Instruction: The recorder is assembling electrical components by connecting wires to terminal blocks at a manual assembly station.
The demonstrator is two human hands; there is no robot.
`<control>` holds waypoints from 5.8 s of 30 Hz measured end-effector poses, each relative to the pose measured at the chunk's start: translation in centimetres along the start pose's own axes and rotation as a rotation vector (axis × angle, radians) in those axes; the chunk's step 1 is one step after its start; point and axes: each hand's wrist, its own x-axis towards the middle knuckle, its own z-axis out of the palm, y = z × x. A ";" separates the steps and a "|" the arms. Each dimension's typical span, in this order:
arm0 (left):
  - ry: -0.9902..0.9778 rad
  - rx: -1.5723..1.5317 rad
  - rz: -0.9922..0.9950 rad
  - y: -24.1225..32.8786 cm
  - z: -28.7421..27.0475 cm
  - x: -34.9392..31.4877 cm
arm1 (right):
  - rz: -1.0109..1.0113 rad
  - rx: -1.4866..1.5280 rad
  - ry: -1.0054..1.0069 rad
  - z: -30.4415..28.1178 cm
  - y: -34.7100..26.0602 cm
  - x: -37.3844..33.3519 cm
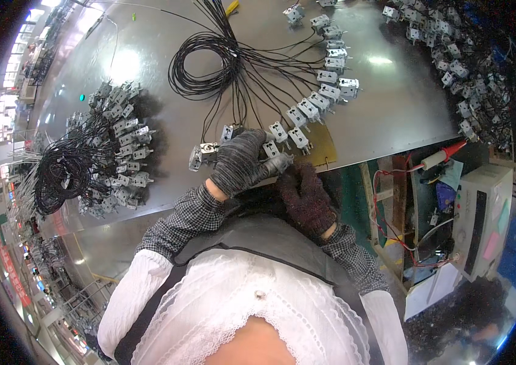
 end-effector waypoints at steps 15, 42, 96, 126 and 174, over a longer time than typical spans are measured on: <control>-0.008 -0.404 -0.201 1.6 -0.5 -0.2 | 0.156 0.215 -0.206 -1.3 -0.6 -0.4; 0.226 -0.264 0.264 1.7 1.9 0.3 | 0.318 0.635 0.007 -2.7 0.2 3.5; -0.039 -0.127 -0.019 -0.2 -0.3 0.3 | -0.465 -0.341 -0.115 -1.8 -0.7 1.3; 0.202 -0.606 0.026 -1.4 0.9 1.0 | -0.240 -0.006 -0.534 2.3 -0.8 2.7; -0.011 -0.169 0.044 -0.5 0.2 -0.5 | 0.274 0.028 -0.119 -0.2 0.1 -0.3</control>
